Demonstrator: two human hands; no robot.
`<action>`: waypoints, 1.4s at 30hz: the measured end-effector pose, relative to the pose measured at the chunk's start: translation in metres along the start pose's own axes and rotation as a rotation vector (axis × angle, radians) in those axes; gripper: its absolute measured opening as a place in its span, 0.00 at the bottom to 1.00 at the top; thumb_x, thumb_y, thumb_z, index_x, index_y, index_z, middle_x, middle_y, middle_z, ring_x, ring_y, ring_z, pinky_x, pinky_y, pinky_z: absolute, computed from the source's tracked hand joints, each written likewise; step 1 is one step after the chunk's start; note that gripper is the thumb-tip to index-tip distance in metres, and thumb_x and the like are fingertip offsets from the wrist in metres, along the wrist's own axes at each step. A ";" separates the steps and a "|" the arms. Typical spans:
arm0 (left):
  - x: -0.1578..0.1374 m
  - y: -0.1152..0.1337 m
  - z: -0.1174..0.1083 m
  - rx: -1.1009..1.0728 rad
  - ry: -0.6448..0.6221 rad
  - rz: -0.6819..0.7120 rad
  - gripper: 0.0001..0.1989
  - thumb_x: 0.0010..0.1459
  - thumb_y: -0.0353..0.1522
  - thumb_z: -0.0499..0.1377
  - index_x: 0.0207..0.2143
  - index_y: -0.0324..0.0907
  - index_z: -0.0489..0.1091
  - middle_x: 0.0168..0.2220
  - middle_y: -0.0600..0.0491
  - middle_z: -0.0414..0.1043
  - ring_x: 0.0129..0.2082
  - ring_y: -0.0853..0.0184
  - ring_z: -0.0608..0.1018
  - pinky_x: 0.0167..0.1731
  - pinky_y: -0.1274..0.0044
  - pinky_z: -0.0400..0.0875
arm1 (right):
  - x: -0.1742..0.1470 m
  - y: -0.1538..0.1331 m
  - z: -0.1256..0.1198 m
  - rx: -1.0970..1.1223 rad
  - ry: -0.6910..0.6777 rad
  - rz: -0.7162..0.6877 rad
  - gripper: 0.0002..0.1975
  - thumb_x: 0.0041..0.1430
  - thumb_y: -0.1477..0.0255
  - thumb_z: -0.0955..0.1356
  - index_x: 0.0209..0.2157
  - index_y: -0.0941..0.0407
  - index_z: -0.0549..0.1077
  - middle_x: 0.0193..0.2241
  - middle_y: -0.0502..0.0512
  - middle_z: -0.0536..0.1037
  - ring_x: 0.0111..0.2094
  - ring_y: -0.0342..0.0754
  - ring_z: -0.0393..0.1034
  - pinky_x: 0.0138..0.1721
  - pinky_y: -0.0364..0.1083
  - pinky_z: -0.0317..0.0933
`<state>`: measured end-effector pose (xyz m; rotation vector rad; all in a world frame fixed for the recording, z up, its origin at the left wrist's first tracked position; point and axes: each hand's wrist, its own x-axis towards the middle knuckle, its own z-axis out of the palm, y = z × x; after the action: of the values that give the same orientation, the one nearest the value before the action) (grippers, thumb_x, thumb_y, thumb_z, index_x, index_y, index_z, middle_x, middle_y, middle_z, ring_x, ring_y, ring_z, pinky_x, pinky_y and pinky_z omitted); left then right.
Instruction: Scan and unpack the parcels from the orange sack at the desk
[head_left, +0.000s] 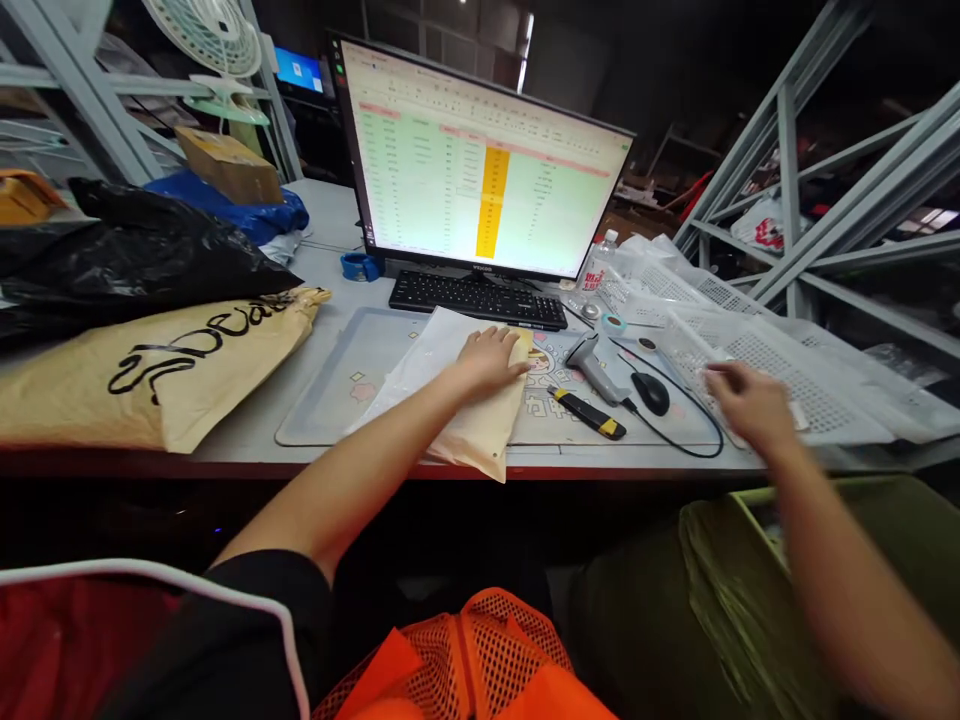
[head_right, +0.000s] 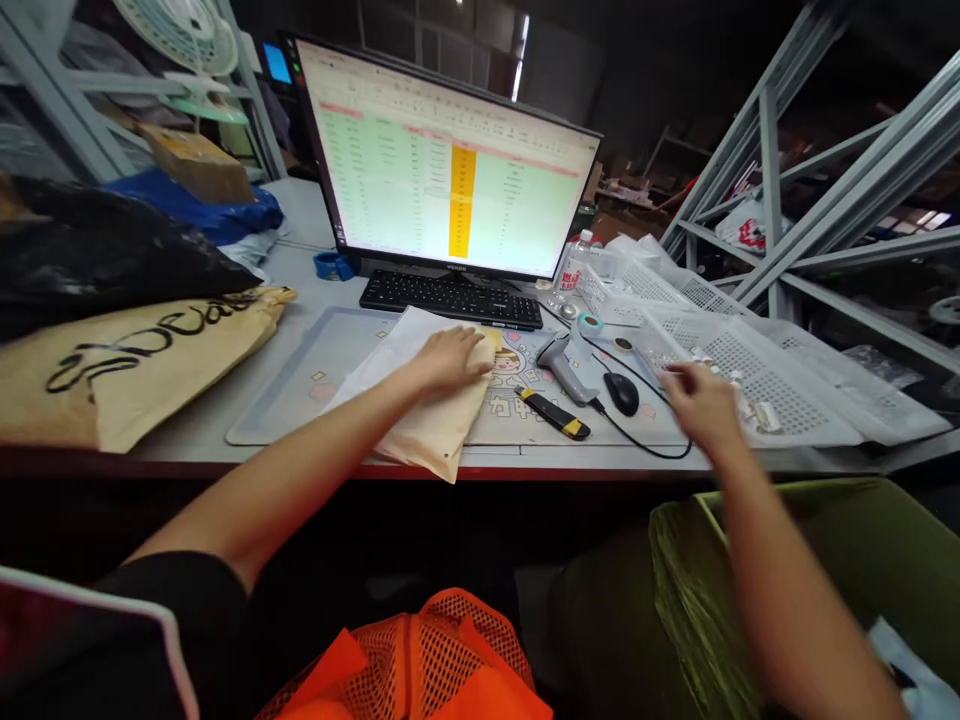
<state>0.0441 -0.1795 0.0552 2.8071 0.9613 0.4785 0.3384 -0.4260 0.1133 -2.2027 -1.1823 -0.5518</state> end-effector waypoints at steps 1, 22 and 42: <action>0.009 0.000 0.012 0.025 -0.042 -0.021 0.39 0.69 0.52 0.51 0.72 0.36 0.58 0.75 0.35 0.51 0.75 0.43 0.55 0.71 0.52 0.49 | 0.007 -0.020 0.016 0.078 -0.051 -0.042 0.09 0.69 0.71 0.69 0.46 0.53 0.81 0.43 0.65 0.83 0.44 0.55 0.79 0.50 0.52 0.72; -0.055 -0.020 0.046 0.177 0.062 0.208 0.25 0.73 0.43 0.54 0.62 0.37 0.72 0.66 0.40 0.69 0.71 0.47 0.66 0.71 0.55 0.57 | 0.043 -0.121 0.160 0.069 -0.460 -0.188 0.26 0.75 0.62 0.58 0.67 0.56 0.69 0.63 0.68 0.74 0.64 0.61 0.67 0.64 0.58 0.59; -0.055 -0.008 0.056 0.082 0.106 0.389 0.13 0.72 0.31 0.55 0.41 0.38 0.80 0.41 0.45 0.82 0.42 0.59 0.83 0.46 0.71 0.73 | 0.036 -0.158 0.082 0.304 -0.954 -0.307 0.18 0.59 0.61 0.76 0.46 0.56 0.80 0.21 0.49 0.74 0.19 0.44 0.68 0.21 0.41 0.59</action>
<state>0.0174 -0.2087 -0.0128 3.0786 0.4525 0.6503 0.2302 -0.2799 0.1195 -2.0309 -1.9235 0.6339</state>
